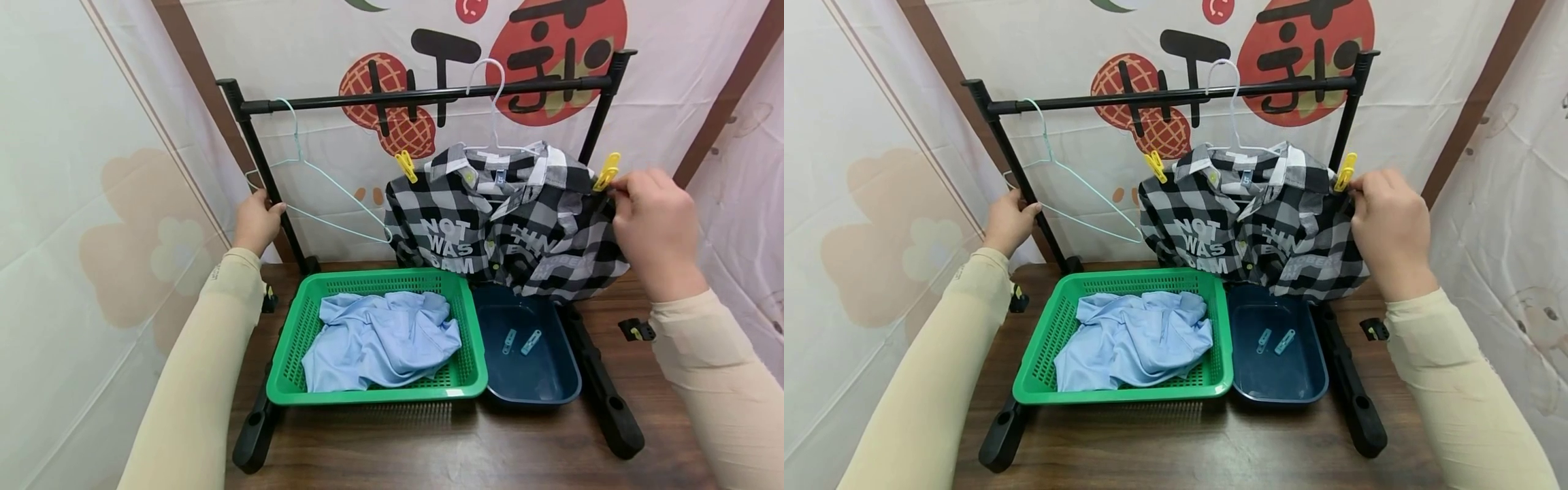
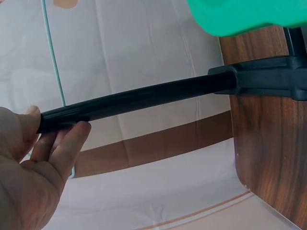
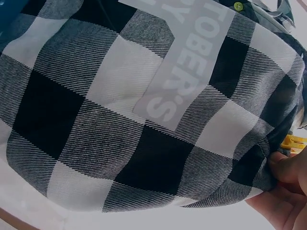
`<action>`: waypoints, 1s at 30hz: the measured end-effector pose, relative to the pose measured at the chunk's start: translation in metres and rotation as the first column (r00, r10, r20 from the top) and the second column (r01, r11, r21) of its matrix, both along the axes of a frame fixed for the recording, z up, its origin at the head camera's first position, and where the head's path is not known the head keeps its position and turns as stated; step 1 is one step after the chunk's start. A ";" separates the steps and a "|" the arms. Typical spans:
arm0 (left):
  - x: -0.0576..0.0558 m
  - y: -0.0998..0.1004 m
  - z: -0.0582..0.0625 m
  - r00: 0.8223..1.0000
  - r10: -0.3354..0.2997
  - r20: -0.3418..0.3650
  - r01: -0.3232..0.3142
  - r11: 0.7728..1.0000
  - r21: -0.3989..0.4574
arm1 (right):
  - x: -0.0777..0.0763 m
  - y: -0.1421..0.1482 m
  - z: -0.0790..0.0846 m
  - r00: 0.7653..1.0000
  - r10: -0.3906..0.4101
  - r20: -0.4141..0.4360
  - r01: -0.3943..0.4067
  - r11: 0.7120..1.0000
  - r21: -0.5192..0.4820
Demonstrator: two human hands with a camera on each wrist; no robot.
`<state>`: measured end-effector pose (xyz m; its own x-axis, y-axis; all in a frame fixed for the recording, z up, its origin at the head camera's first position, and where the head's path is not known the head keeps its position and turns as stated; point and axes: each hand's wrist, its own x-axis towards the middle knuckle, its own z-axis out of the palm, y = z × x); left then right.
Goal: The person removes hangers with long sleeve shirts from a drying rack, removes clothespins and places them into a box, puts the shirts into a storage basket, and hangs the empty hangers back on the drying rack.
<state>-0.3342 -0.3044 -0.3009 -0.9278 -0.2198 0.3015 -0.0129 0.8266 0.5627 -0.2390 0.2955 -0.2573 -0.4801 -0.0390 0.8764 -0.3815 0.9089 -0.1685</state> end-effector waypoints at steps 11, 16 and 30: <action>-0.003 0.000 -0.002 1.000 -0.008 -0.003 0.008 1.000 0.010 | 0.010 0.012 -0.037 0.999 0.033 0.035 -0.033 0.999 0.018; -0.004 0.001 0.000 1.000 -0.011 0.000 0.011 1.000 0.022 | 0.016 0.017 -0.055 0.998 0.034 0.050 -0.036 0.999 0.038; -0.001 0.002 -0.001 1.000 -0.015 0.015 0.015 1.000 0.020 | 0.031 0.021 -0.084 0.993 0.106 -0.047 -0.103 0.992 0.070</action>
